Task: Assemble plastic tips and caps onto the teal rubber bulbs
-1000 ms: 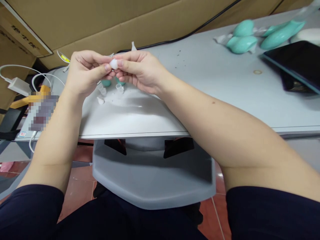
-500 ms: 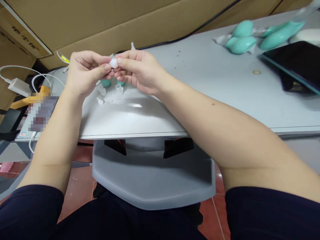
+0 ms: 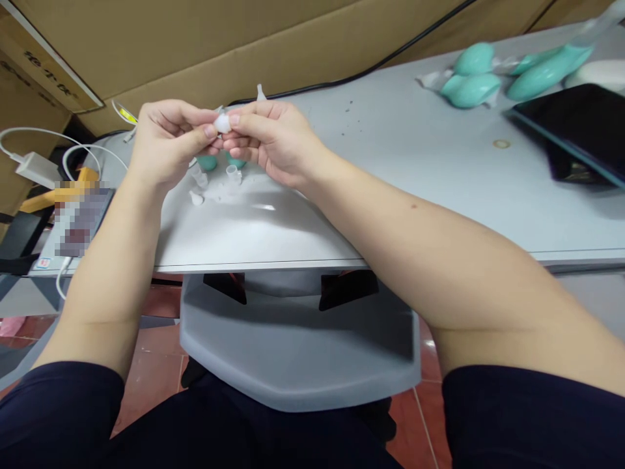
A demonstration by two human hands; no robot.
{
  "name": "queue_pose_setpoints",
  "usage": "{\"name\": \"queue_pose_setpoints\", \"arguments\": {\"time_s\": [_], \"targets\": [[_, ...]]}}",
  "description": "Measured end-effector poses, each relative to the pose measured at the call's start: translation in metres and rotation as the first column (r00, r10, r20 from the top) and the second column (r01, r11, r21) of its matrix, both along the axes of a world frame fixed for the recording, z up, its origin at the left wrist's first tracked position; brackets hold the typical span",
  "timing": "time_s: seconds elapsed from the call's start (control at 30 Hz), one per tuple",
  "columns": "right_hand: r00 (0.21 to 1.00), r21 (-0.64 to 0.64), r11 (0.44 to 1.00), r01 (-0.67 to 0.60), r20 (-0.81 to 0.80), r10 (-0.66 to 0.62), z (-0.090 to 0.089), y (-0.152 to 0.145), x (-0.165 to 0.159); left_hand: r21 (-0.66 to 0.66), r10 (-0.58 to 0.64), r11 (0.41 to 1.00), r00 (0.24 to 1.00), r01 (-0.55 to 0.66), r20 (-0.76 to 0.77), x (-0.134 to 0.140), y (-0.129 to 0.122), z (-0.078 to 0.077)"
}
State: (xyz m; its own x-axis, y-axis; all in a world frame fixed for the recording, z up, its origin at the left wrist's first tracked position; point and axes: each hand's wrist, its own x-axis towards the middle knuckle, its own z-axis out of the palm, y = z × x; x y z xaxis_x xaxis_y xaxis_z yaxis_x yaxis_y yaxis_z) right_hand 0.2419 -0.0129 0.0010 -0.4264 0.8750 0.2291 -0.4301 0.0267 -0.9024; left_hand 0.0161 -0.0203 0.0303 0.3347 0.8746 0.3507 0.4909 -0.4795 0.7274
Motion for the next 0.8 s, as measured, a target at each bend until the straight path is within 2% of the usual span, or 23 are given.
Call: {"name": "queue_pose_setpoints", "arguments": {"time_s": [0.13,0.2,0.33,0.47,0.6,0.7,0.8], "targets": [[0.999,-0.028,0.999,0.022,-0.038,-0.023,-0.002,0.001,-0.002,0.008,0.002,1.000,0.999,-0.003,0.052,0.000,0.004,-0.004],[0.999,0.002,0.999,0.035,-0.007,-0.035,-0.003,0.002,-0.002,0.007,-0.002,1.000,0.994,0.002,0.105,0.001,0.004,-0.003],[0.973,0.180,0.968,0.173,0.120,-0.197,0.000,0.003,0.000,-0.025,0.026,0.999,0.991,-0.023,0.133,0.007,-0.001,0.001],[0.935,0.315,0.912,0.263,0.148,-0.321,0.005,0.001,-0.001,-0.011,0.038,0.999,0.987,-0.037,0.155,0.011,-0.002,0.002],[0.918,0.329,0.892,0.310,0.140,-0.370,0.006,0.001,-0.002,0.039,0.012,0.999,0.990,-0.018,0.139,0.011,0.000,-0.003],[0.929,0.328,0.903,0.278,0.149,-0.340,0.007,0.001,-0.002,0.050,-0.037,0.998,0.989,0.030,0.146,0.010,0.003,-0.006],[0.917,0.325,0.889,0.324,0.125,-0.380,0.009,0.001,-0.001,0.051,-0.035,0.998,0.989,0.028,0.147,0.009,0.005,-0.006]]}}
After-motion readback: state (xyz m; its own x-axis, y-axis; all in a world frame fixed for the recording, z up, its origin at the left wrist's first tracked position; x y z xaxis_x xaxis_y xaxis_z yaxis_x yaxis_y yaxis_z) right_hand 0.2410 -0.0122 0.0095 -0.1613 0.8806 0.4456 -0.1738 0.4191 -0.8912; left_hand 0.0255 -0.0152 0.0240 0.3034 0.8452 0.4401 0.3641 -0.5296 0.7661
